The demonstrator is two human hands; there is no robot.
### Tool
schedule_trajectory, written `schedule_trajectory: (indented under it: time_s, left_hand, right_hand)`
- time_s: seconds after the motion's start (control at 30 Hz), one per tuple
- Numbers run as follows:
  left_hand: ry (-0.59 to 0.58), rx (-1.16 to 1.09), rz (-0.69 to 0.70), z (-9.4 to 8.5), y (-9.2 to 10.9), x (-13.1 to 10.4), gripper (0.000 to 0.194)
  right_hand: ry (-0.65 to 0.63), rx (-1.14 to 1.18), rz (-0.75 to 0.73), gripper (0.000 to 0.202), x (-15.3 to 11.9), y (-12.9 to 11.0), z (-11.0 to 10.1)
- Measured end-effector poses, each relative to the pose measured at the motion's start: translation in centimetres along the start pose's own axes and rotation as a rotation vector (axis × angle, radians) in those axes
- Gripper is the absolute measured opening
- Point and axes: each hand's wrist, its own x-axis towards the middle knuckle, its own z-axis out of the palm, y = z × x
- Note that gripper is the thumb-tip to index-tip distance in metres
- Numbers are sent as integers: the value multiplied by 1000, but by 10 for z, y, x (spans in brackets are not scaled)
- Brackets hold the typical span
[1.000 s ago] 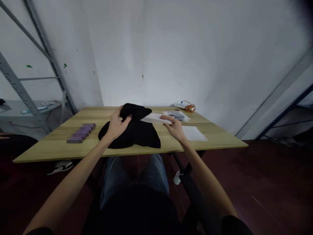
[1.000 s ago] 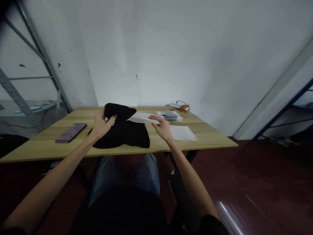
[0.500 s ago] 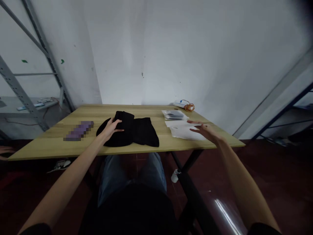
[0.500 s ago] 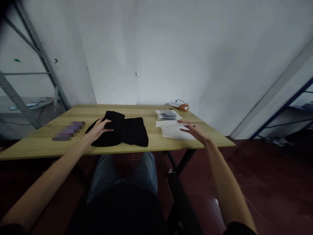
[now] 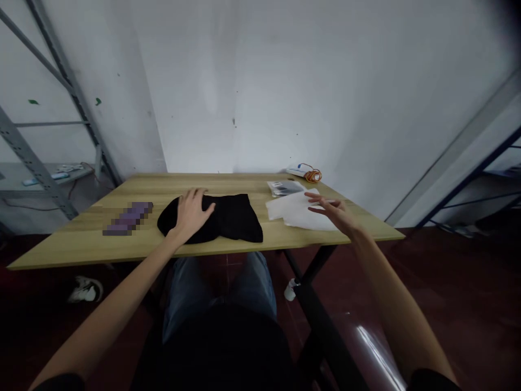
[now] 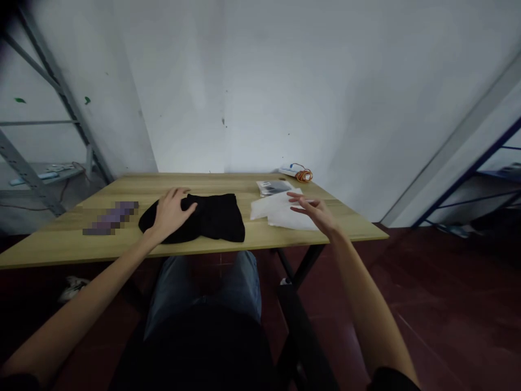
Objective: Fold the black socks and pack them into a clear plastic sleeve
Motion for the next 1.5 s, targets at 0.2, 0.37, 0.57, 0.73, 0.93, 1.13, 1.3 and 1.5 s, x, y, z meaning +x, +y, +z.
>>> schedule_trajectory:
  time_s: [0.2,0.37,0.57,0.73,0.93,1.13,1.3,1.5]
  left_hand:
    - [-121,-369,329,15,45,-4,37]
    - [-18,-451,228,20,41,-2,29]
    - [42,-364,139,18,29,-5,25]
    - [-21,-319,206,20,30,-13,19]
    - [-81,-387,213,17,20,-17,20]
    - [18,-541,25,-6,-5,-11,28]
    - [32,-557,-44,-18,-3,-16,29]
    - [84,-572,233,-2,52,-31,22]
  right_hand:
    - [-16,21,-105,54,20,-19,74]
    - [-47,-28,-108,58,32,-14,103]
    - [317,-576,-368,41,30,-18,143]
    - [-6,-811,-628,22,8,-36,221]
    - [-89,-1025,-658,28,8,-39,240]
    - [-54,-1106,-639,28,9,-31,179]
    - [96,-1074,-543,33,-3,-34,148]
    - [-43,-1071,-575,63,-7,-34,191]
